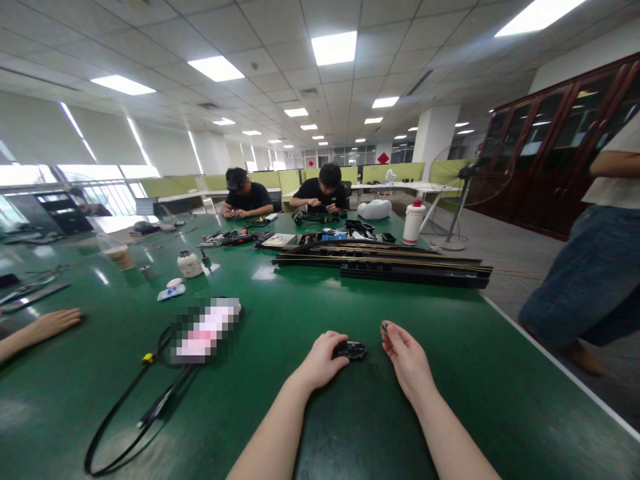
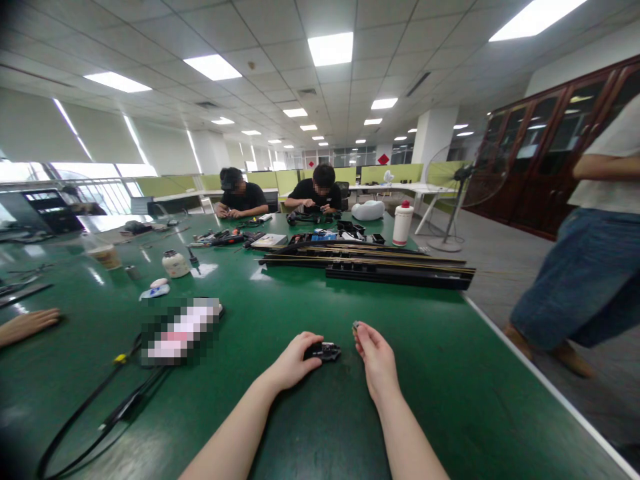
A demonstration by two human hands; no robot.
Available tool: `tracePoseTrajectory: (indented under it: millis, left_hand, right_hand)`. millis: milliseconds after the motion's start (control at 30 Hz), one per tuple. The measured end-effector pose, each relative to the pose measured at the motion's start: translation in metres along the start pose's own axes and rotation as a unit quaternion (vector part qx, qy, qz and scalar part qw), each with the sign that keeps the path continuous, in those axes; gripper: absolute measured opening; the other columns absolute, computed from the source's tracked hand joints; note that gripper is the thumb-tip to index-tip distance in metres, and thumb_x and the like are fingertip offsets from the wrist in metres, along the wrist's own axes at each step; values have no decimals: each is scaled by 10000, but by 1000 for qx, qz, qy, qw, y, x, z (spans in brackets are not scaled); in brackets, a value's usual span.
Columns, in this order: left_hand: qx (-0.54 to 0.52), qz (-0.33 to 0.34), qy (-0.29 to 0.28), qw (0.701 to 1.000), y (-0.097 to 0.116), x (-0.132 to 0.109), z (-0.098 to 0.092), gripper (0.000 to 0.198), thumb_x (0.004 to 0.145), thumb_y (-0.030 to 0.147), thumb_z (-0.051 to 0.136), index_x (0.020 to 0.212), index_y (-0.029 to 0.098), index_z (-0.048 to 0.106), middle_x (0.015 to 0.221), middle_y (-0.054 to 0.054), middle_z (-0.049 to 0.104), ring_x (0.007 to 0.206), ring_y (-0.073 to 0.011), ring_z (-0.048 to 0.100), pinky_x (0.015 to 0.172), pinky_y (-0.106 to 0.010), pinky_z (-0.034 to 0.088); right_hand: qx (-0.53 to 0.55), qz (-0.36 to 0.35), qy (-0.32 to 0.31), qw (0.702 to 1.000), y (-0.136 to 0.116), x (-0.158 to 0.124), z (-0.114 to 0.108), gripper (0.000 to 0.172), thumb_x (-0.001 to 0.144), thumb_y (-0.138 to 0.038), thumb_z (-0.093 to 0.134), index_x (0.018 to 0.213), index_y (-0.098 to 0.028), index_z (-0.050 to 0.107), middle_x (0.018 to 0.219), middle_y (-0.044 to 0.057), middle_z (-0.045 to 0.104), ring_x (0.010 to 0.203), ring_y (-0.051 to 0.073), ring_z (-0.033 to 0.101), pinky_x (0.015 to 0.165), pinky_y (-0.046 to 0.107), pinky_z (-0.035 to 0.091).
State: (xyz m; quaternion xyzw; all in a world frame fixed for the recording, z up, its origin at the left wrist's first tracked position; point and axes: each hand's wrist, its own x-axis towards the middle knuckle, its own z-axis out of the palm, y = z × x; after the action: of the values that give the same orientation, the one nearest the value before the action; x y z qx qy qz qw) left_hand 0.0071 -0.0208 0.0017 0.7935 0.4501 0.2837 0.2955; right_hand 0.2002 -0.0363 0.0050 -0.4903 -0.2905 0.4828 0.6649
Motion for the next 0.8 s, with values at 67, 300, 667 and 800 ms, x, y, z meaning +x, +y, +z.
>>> tracePoseTrajectory:
  millis: [67,300,667,800]
  left_hand:
    - [1,-1,-1,1000,0,0,0,447,708,133,647,1148,171,579,1116,-78,565,1059,-226,503,979,-349,368]
    - [4,0,1,1000,-1,-1,0,447,713,145,644,1155,174,579,1118,-81,568,1058,-227,505,978,-354,369]
    - [14,21,-3,1000,-3,0,1,439,722,168,632,1156,220,589,1128,-66,586,1063,-231,514,979,-370,374]
    - [22,18,-3,1000,-4,0,1,445,728,178,630,1168,221,579,1126,-64,586,1059,-235,514,973,-376,377]
  right_hand:
    - [12,2,3,1000,1,1,0,457,514,-536,759,835,-219,686,858,47,722,798,203,649,663,289,503]
    - [-6,3,-1,1000,0,-1,0,430,538,-496,754,852,-212,679,864,48,720,793,204,647,648,291,500]
    - [-102,-38,-51,993,-1,-7,5,424,571,-464,736,898,-199,680,937,66,722,928,241,642,815,353,492]
    - [-167,-72,-110,977,5,-9,8,390,599,-457,718,892,-200,694,911,71,724,897,251,649,853,399,477]
